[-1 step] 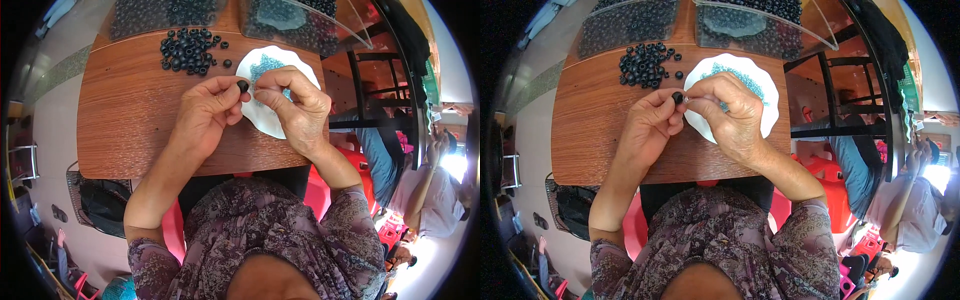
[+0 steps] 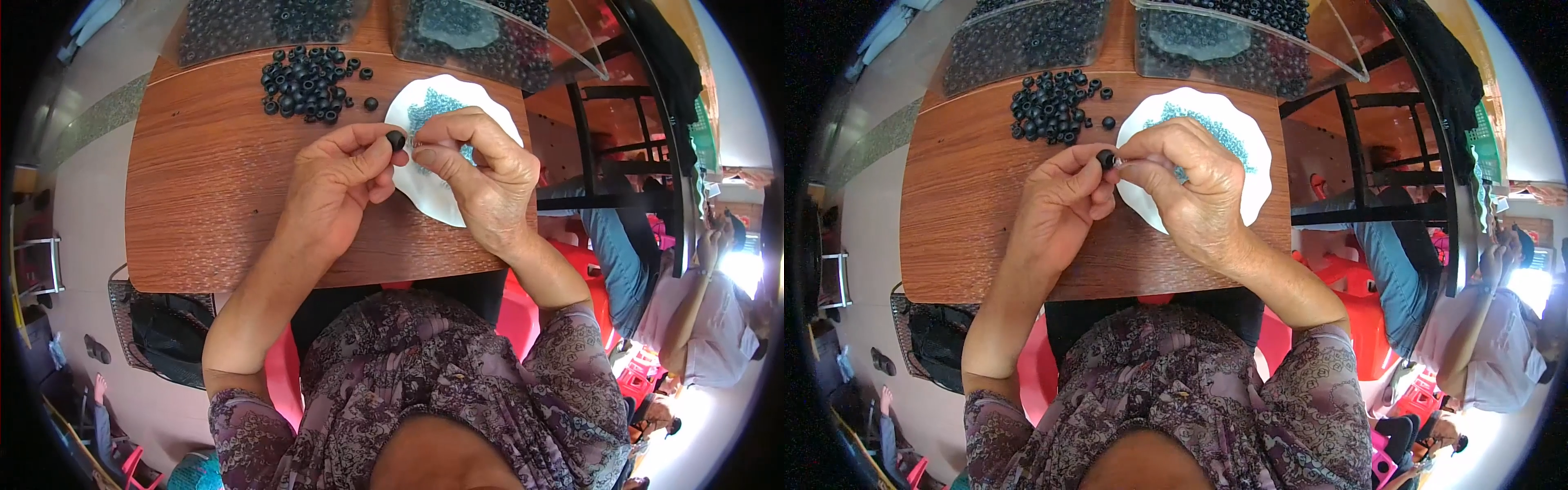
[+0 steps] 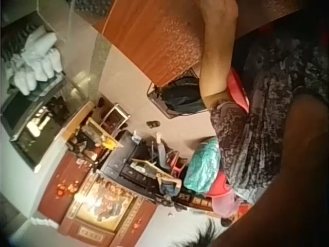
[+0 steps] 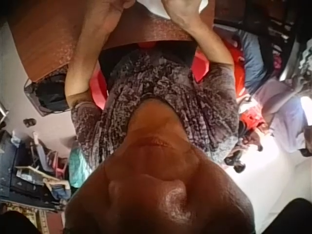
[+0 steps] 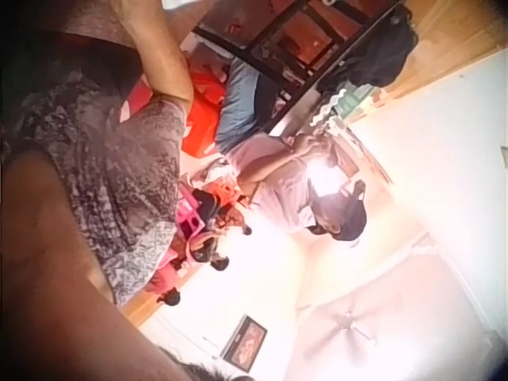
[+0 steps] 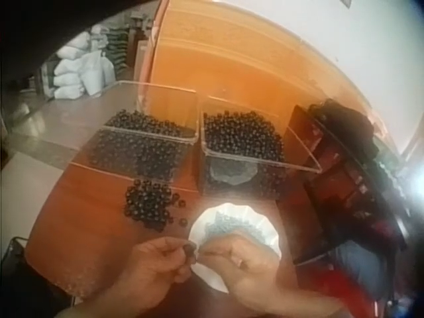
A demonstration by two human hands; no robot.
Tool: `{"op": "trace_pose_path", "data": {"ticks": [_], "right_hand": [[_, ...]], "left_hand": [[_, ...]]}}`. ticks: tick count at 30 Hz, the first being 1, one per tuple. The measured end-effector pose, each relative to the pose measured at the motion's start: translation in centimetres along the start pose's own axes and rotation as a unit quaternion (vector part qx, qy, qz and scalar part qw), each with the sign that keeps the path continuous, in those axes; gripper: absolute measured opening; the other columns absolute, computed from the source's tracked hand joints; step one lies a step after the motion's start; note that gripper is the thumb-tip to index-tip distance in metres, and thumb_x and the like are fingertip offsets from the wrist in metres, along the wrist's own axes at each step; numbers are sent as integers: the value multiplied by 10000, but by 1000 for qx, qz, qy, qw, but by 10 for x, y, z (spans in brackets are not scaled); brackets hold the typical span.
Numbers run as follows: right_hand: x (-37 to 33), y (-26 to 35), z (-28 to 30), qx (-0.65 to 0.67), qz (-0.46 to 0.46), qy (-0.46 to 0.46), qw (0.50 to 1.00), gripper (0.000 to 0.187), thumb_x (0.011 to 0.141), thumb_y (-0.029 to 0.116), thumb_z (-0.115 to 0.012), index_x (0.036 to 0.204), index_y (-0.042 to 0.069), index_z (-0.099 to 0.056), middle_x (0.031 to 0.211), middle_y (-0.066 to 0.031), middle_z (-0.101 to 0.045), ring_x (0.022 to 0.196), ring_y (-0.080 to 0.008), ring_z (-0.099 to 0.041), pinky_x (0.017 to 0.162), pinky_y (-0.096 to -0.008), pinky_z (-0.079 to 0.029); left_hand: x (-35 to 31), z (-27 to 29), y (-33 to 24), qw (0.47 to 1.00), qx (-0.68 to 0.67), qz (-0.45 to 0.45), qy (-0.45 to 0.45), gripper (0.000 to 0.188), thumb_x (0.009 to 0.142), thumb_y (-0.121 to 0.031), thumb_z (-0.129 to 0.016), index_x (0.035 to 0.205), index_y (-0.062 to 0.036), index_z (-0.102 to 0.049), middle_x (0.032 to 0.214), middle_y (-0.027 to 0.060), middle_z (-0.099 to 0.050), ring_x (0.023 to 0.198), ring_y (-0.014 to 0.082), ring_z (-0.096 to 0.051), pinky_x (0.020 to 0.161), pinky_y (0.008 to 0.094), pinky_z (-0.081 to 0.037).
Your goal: Inserting small blue beads into the center of black plastic rings.
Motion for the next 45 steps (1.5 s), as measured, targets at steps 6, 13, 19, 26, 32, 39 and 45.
{"op": "trace_pose_path", "data": {"ticks": [6, 13, 19, 26, 32, 39, 45], "right_hand": [[2, 0, -4, -8, 11, -11, 1000, 156, 701, -88, -678, 825, -16, -620, 803, -52, -607, 712, -88, -536, 656, -223, -446], [5, -6, -5, 10, -2, -14, 1000, 172, 651, -68, -688, 785, 15, -617, 737, -38, -576, 656, -112, -526, 583, -239, -429], [3, -32, -15, 151, -179, 71, 969, 177, 658, -81, -720, 790, -17, -622, 740, -11, -603, 680, -65, -522, 642, -204, -434], [2, -30, -29, 87, -147, 135, 976, 137, 649, -38, -723, 727, 12, -621, 680, 2, -570, 600, -57, -473, 523, -227, -385], [13, -12, -32, -20, -40, 130, 990, 141, 617, -17, -715, 725, 19, -633, 689, -61, -589, 673, -193, -558, 587, -310, -444], [6, 2, -42, -127, 142, 118, 975, 211, 592, -58, -673, 799, -24, -651, 711, -79, -598, 661, -206, -557, 561, -304, -444], [0, 16, -40, -133, 202, 102, 965, 252, 605, -77, -663, 853, -38, -657, 691, -92, -577, 629, -212, -535, 487, -290, -424]], "left_hand": [[-1, -1, -5, 999, 13, -35, -16, 191, 840, -37, -604, 1007, 56, -588, 814, 90, -618, 615, 94, -503, 542, 215, -387], [-4, -1, -13, 992, 89, -78, -39, 156, 818, -11, -621, 958, 57, -611, 769, 72, -619, 594, 79, -494, 528, 193, -391], [-8, 0, -6, 993, 103, -39, -35, 166, 813, -19, -632, 960, 55, -618, 751, 73, -624, 581, 77, -498, 514, 189, -390], [-12, 13, 0, 991, 130, 21, -28, 179, 829, -54, -625, 976, 48, -612, 771, 96, -626, 580, 104, -526, 502, 215, -403], [-10, 19, 1, 993, 111, 12, -40, 207, 832, -41, -619, 1011, 60, -593, 758, 109, -634, 556, 100, -532, 481, 212, -417], [-12, 21, 2, 997, 72, 16, -31, 195, 862, -34, -570, 1027, 69, -567, 822, 125, -622, 601, 119, -549, 520, 235, -451], [-11, 20, 2, 998, 54, 18, -5, 195, 873, -42, -554, 1038, 62, -559, 833, 112, -615, 642, 121, -556, 549, 235, -455]]}}
Point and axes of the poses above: each hand's wrist, its own x-axis towards the middle knuckle, its own z-axis out of the back of the hand, y = z × x, the point moved 9 cm from there along x, towards the middle knuckle
